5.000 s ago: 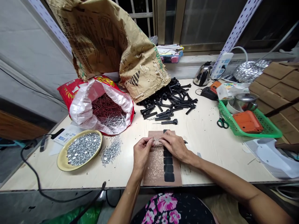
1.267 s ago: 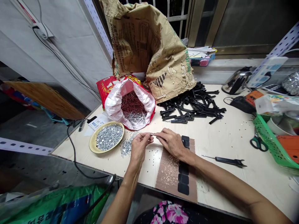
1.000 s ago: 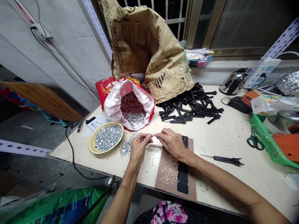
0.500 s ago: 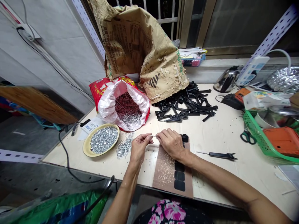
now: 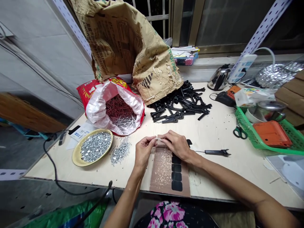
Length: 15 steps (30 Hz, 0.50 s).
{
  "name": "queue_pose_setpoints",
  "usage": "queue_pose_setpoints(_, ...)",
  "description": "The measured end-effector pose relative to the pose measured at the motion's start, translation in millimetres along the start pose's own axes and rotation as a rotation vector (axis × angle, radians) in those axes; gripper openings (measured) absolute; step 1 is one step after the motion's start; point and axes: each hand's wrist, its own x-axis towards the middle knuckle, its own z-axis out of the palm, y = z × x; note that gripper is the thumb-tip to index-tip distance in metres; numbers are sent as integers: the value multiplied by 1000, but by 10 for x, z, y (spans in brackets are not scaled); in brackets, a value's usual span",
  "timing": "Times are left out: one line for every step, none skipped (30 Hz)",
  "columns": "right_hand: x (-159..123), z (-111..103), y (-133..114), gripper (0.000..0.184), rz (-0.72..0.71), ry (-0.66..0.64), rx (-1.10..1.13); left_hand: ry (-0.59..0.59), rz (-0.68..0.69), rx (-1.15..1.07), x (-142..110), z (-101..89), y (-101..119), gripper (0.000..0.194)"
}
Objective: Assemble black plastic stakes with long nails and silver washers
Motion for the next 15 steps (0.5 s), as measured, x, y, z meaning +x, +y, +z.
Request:
queue_pose_setpoints(-48, -56, 91, 22, -4, -15, 23, -40, -7, 32, -17, 62, -9, 26)
queue_pose_setpoints(-89, -114, 195, 22, -11, -34, 31, -74, -6, 73, -33, 119, -20, 29)
queue_pose_setpoints(-118, -171, 309, 22, -19, -51, 26, -95, 7, 123, -48, 169, -33, 34)
queue_pose_setpoints(-136, -222, 427, 22, -24, -59, 6, -99, 31, 180, -60, 208, -50, 39)
queue_pose_setpoints(-143, -264, 543, 22, -27, -64, -23, -86, 61, 241, -69, 236, -71, 44)
queue_pose_setpoints(-145, -293, 649, 23, -29, -65, -58, -65, 94, 301, -75, 251, -98, 48)
queue_pose_setpoints(-151, -309, 737, 23, -31, -68, -93, -47, 119, 353, -79, 257, -129, 49)
queue_pose_setpoints(-167, -312, 800, 23, -42, -75, -124, -33, 134, 390, -82, 256, -164, 49)
queue_pose_setpoints(-201, -305, 833, 24, -60, -84, -145, -17, 138, 414, -85, 253, -201, 49)
queue_pose_setpoints(-253, -291, 837, 24, -98, -96, -155, 2, 135, 427, -89, 249, -240, 48)
queue_pose_setpoints(-321, -276, 814, 25, -157, -114, -159, 29, 128, 434, -94, 248, -276, 48)
queue_pose_setpoints(-398, -265, 773, 25, -245, -147, -158, 57, 121, 442, -99, 250, -310, 48)
queue_pose_setpoints(-473, -262, 725, 25, -356, -198, -152, 85, 117, 452, -104, 257, -338, 48)
queue_pose_setpoints(-534, -267, 678, 25, -455, -245, -144, 107, 115, 461, -108, 267, -360, 48)
queue_pose_setpoints(-574, -279, 642, 25, -510, -276, -141, 118, 112, 465, -111, 279, -375, 48)
